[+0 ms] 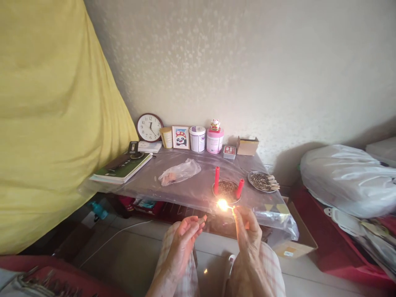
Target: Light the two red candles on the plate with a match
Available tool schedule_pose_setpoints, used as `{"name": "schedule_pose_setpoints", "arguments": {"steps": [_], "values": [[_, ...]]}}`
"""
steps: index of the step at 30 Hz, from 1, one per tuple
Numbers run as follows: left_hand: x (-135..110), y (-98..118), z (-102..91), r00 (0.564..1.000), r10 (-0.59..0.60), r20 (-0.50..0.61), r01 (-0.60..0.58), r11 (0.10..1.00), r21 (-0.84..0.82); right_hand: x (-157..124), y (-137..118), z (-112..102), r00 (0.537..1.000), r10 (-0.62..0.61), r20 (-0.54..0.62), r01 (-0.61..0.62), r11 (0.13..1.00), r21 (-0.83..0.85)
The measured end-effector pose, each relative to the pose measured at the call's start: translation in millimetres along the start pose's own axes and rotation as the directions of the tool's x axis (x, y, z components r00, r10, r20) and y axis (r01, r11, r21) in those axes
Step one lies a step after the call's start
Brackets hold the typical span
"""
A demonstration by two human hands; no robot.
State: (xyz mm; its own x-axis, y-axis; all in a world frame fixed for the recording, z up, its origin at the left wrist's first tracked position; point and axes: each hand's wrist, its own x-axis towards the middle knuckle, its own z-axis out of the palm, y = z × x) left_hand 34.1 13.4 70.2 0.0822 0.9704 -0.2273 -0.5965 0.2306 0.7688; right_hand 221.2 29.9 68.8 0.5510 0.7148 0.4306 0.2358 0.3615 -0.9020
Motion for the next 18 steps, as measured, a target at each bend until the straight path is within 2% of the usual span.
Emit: {"name": "schedule_pose_setpoints", "arguments": {"steps": [5, 10, 13, 18], "values": [[8.0, -15.1, -24.1, 0.999, -0.044, 0.013, 0.044, 0.999, -0.007, 14.9, -11.9, 0.3, 0.973, 0.219, -0.068, -0.211, 0.971, 0.112], [15.5, -28.2, -45.4, 0.989, -0.13, 0.077, 0.138, 0.984, -0.112, 29.7, -27.7, -1.7, 0.93, 0.363, -0.057, -0.342, 0.913, 0.223], [20.2, -33.2, -57.5, 0.977, -0.159, 0.139, 0.183, 0.967, -0.178, 34.8, -28.7, -1.2, 0.919, 0.392, -0.033, -0.364, 0.881, 0.303], [29.2, -41.2, -75.5, 0.959, -0.189, 0.209, 0.238, 0.941, -0.24, 40.4, -26.1, 2.2, 0.928, 0.373, -0.02, -0.34, 0.867, 0.364]]}}
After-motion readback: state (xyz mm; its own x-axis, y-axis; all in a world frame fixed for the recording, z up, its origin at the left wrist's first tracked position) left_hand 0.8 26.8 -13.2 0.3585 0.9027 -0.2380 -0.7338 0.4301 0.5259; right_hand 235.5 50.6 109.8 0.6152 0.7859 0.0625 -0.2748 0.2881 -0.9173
